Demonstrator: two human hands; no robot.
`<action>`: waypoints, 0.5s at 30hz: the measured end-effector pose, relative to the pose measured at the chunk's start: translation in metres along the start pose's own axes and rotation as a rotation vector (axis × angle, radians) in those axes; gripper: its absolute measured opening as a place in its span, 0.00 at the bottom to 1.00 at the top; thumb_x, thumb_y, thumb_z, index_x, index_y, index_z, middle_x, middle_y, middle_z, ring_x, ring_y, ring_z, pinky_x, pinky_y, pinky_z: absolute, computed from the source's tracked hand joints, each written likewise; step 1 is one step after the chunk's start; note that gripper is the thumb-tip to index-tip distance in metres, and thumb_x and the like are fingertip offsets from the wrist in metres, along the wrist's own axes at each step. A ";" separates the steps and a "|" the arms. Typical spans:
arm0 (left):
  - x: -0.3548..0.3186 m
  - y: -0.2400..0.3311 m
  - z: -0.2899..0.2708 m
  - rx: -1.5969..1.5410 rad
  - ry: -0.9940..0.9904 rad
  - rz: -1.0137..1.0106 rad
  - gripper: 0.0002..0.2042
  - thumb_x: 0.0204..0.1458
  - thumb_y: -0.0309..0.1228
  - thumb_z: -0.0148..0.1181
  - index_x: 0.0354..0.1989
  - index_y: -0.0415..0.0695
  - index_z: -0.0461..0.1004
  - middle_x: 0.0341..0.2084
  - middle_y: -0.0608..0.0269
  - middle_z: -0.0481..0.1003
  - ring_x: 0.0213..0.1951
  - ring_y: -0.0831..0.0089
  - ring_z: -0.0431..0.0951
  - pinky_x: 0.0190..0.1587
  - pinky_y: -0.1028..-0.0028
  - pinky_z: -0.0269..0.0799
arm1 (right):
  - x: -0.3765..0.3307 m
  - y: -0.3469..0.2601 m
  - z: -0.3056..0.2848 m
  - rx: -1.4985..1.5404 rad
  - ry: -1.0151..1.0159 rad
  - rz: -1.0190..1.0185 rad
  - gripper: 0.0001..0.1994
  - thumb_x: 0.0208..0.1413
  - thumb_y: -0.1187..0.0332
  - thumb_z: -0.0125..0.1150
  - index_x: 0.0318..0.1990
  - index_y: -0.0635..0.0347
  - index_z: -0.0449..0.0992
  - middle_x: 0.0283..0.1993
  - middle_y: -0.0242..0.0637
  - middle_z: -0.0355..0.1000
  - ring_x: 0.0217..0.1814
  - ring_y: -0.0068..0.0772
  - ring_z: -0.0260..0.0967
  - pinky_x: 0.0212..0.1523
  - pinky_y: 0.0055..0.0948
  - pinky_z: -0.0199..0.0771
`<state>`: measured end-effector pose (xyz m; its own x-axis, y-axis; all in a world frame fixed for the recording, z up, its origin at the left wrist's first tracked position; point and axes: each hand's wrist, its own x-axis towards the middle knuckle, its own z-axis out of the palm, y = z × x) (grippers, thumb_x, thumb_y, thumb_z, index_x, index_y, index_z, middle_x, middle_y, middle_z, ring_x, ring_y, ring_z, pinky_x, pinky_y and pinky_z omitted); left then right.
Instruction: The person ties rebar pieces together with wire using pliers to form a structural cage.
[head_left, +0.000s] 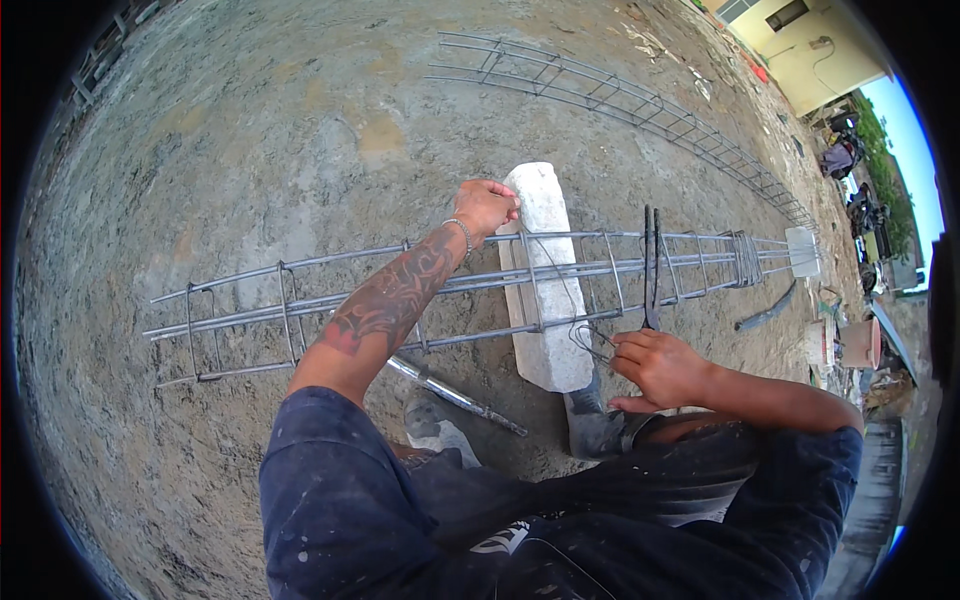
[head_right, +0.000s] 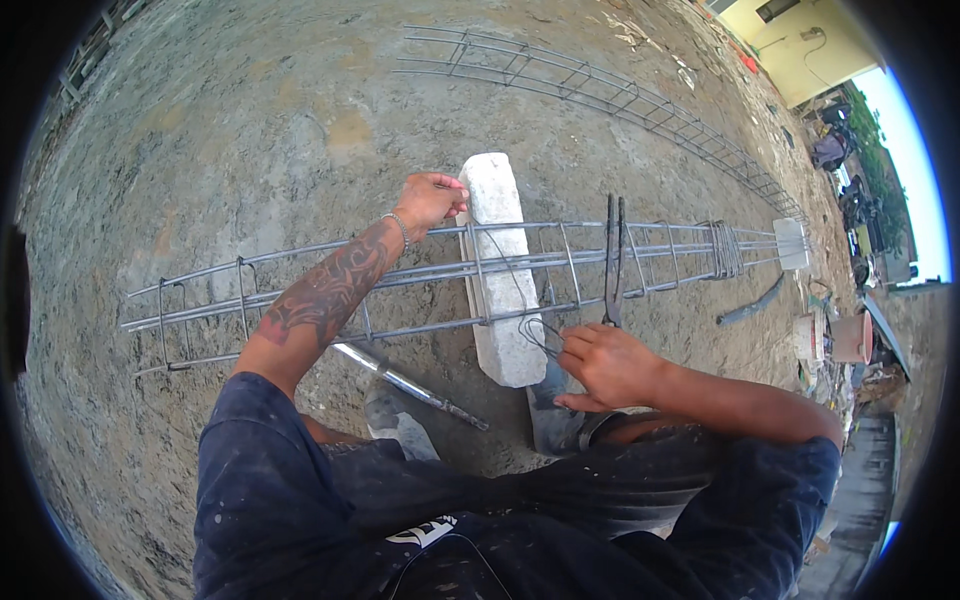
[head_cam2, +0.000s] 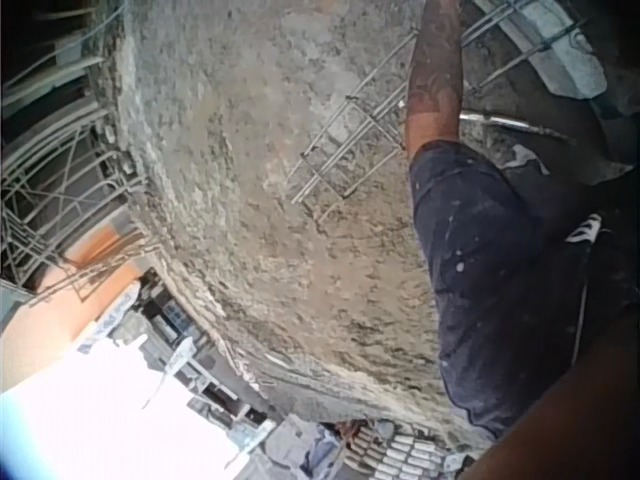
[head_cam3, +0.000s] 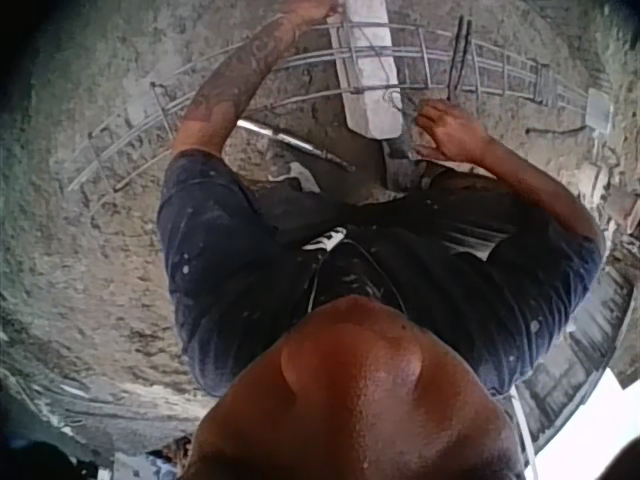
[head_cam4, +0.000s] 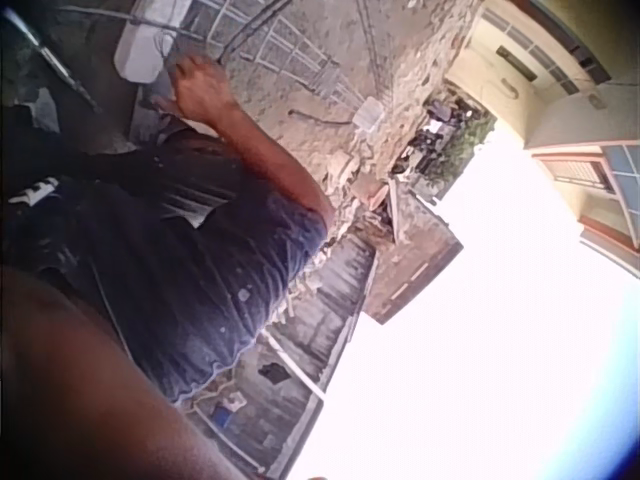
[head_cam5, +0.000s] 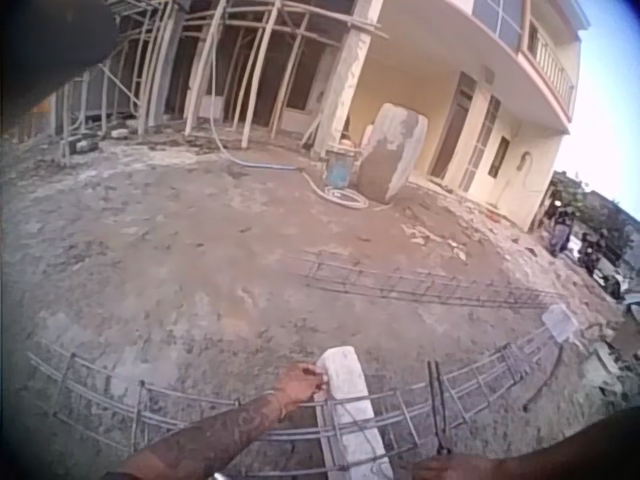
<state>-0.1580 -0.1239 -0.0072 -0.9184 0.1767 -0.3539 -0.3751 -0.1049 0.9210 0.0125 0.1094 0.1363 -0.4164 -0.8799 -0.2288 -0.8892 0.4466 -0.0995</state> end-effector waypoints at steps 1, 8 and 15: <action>0.000 0.002 0.003 0.013 0.007 0.006 0.05 0.45 0.23 0.59 0.30 0.37 0.71 0.23 0.62 0.74 0.25 0.78 0.75 0.26 0.82 0.71 | -0.007 -0.001 -0.003 0.006 -0.136 0.098 0.23 0.48 0.50 0.55 0.26 0.66 0.73 0.32 0.48 0.69 0.40 0.42 0.68 0.44 0.31 0.68; 0.002 0.000 -0.006 0.023 -0.051 -0.002 0.05 0.46 0.24 0.59 0.31 0.38 0.72 0.24 0.64 0.74 0.26 0.79 0.74 0.28 0.82 0.70 | 0.100 0.050 0.011 0.097 -0.200 0.718 0.23 0.52 0.51 0.49 0.30 0.69 0.72 0.32 0.55 0.71 0.37 0.53 0.71 0.37 0.45 0.71; 0.002 -0.005 -0.001 0.033 -0.060 0.150 0.05 0.46 0.24 0.59 0.32 0.38 0.72 0.25 0.64 0.74 0.27 0.80 0.73 0.30 0.81 0.70 | 0.111 0.074 0.055 0.444 0.006 0.711 0.13 0.47 0.68 0.50 0.35 0.71 0.69 0.38 0.58 0.70 0.44 0.55 0.68 0.46 0.43 0.67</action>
<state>-0.1580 -0.1242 -0.0126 -0.9541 0.2202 -0.2028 -0.2294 -0.1025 0.9679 -0.0885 0.0537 0.0499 -0.8519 -0.3646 -0.3758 -0.2576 0.9167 -0.3055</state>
